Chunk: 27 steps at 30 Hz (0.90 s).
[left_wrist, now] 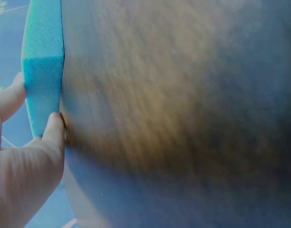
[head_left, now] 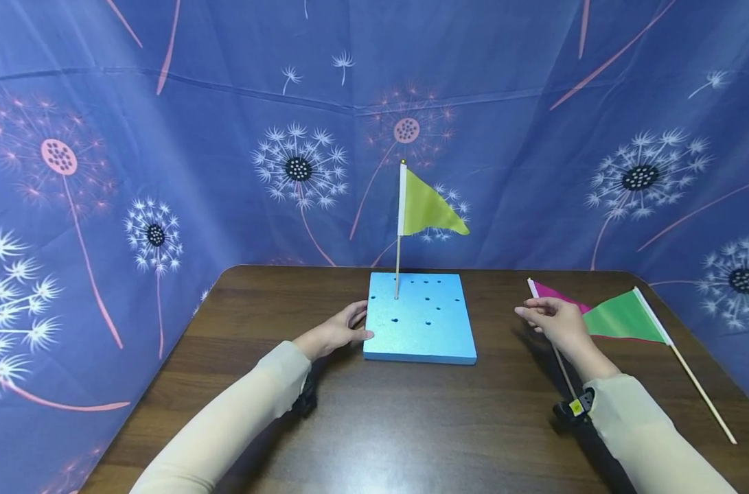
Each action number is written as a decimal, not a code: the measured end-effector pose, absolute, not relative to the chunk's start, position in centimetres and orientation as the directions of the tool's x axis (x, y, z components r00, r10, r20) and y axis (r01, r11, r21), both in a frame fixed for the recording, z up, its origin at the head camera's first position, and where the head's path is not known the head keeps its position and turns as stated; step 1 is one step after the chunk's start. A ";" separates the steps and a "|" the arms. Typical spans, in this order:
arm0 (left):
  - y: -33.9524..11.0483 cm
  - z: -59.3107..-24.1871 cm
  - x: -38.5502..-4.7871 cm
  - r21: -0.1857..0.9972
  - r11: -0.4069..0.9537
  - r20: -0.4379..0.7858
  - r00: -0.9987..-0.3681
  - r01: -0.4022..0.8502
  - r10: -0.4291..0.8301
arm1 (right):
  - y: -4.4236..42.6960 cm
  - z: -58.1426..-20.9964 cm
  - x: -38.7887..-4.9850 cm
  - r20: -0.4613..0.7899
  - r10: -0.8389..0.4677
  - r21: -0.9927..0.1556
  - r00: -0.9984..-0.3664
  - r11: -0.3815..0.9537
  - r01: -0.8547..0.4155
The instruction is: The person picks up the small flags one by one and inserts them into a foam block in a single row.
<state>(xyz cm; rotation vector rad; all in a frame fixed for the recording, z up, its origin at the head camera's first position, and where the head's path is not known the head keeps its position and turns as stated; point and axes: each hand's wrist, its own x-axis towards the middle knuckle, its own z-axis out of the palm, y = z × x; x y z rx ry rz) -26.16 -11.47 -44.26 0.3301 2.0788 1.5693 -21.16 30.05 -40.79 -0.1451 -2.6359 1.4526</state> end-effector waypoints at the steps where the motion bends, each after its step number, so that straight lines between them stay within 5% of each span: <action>1: -11.5 -44.3 -26.2 0.946 0.305 -0.254 -0.840 -0.112 0.480 | 30.2 -40.9 -21.1 0.057 0.142 -0.850 -0.988 0.526 0.026; 27: -11.5 -44.2 -26.1 0.947 0.304 -0.245 -0.839 -0.101 0.486 | 33.9 -42.7 -18.5 -0.091 0.264 -0.699 -0.960 0.670 0.250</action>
